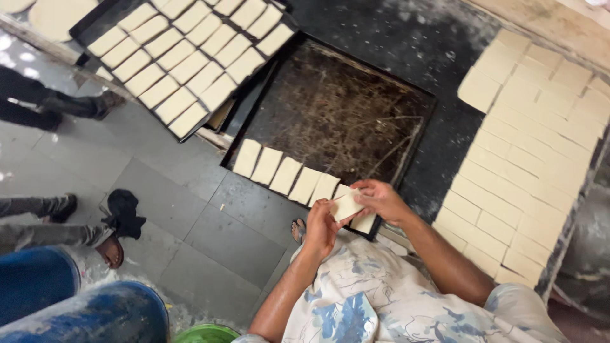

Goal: The person picks up small rectangular pieces of dough from a large array and transfers them onto baking trays, arranging them into rows by hand.

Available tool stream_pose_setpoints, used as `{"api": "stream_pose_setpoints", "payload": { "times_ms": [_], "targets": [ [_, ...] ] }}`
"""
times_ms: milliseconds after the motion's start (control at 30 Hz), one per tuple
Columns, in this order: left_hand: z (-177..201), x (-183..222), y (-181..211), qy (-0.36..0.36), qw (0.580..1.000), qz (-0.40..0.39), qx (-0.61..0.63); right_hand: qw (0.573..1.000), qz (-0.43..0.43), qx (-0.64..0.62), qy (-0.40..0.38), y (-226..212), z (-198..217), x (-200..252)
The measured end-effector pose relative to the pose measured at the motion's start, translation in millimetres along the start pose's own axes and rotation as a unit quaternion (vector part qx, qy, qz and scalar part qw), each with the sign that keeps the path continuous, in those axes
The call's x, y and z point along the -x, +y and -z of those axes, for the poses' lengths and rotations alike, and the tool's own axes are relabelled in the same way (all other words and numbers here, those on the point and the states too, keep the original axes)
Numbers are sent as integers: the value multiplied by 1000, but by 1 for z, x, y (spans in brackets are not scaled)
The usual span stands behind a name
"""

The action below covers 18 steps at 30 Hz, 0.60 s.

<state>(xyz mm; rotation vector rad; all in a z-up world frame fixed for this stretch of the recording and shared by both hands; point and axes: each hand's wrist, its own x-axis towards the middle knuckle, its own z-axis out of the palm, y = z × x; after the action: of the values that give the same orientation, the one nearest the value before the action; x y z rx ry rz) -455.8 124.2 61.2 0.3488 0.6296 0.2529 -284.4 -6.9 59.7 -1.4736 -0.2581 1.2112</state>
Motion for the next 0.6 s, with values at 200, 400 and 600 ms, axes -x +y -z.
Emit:
{"api": "stream_pose_setpoints", "payload": {
  "times_ms": [200,400,600],
  "targets": [
    [-12,-1,-34,41,986,103,-128,874,207,406,169,-18,57,12],
    [-2,-2,-39,43,981,-19,-186,871,243,379,197,-27,65,3],
    [7,-3,-42,33,973,-105,-204,857,246,399,214,-30,71,-3]
  ]
}}
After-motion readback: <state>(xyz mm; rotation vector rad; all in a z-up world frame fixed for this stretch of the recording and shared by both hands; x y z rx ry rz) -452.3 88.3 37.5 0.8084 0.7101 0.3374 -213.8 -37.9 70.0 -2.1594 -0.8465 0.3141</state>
